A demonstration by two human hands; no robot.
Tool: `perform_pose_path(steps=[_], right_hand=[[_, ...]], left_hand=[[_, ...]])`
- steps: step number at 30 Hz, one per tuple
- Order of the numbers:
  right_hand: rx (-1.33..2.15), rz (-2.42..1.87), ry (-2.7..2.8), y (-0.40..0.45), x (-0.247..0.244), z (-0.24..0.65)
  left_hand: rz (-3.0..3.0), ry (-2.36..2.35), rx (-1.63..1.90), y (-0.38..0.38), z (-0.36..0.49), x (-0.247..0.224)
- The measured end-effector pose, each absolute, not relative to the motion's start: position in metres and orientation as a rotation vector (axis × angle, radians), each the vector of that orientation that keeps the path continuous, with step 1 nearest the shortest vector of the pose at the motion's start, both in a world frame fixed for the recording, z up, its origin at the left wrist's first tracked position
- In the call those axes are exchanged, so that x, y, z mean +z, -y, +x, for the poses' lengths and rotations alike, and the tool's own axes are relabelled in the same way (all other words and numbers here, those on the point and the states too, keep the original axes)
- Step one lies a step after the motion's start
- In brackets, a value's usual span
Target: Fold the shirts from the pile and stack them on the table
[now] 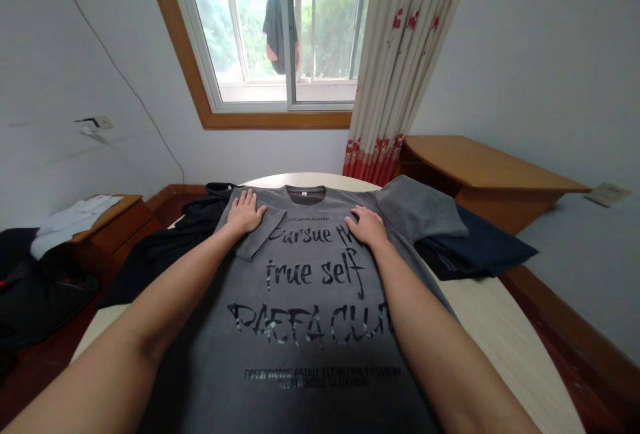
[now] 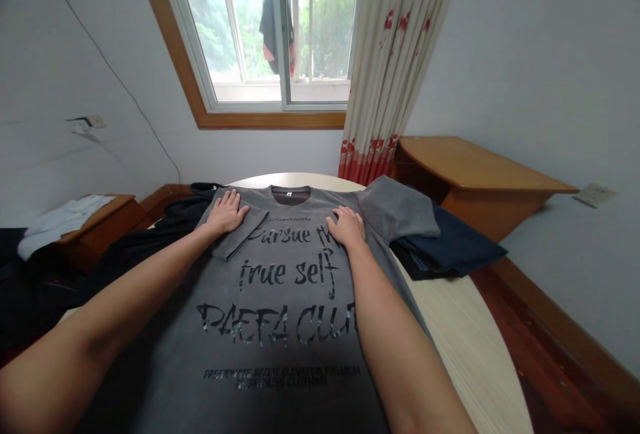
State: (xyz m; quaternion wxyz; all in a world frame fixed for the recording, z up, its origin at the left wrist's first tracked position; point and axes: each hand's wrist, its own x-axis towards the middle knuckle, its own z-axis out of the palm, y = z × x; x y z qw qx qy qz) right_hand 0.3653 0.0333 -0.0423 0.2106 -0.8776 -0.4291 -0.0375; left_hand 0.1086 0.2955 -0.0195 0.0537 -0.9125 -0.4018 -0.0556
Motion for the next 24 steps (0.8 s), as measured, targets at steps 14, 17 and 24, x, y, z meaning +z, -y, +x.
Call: perform_pose_path(steps=[14, 17, 24], right_hand=[[-0.068, -2.447, 1.193, -0.033, -0.037, 0.364], [-0.063, -2.448, 1.19, -0.032, -0.038, 0.365], [-0.022, -2.47, 1.165, -0.029, -0.012, 0.349]], left_hand=[[-2.814, 1.23, -0.186, -0.254, 0.055, -0.026], [-2.75, 1.32, -0.307, -0.262, 0.044, -0.026], [-2.788, 1.434, -0.261, -0.268, 0.029, -0.035]])
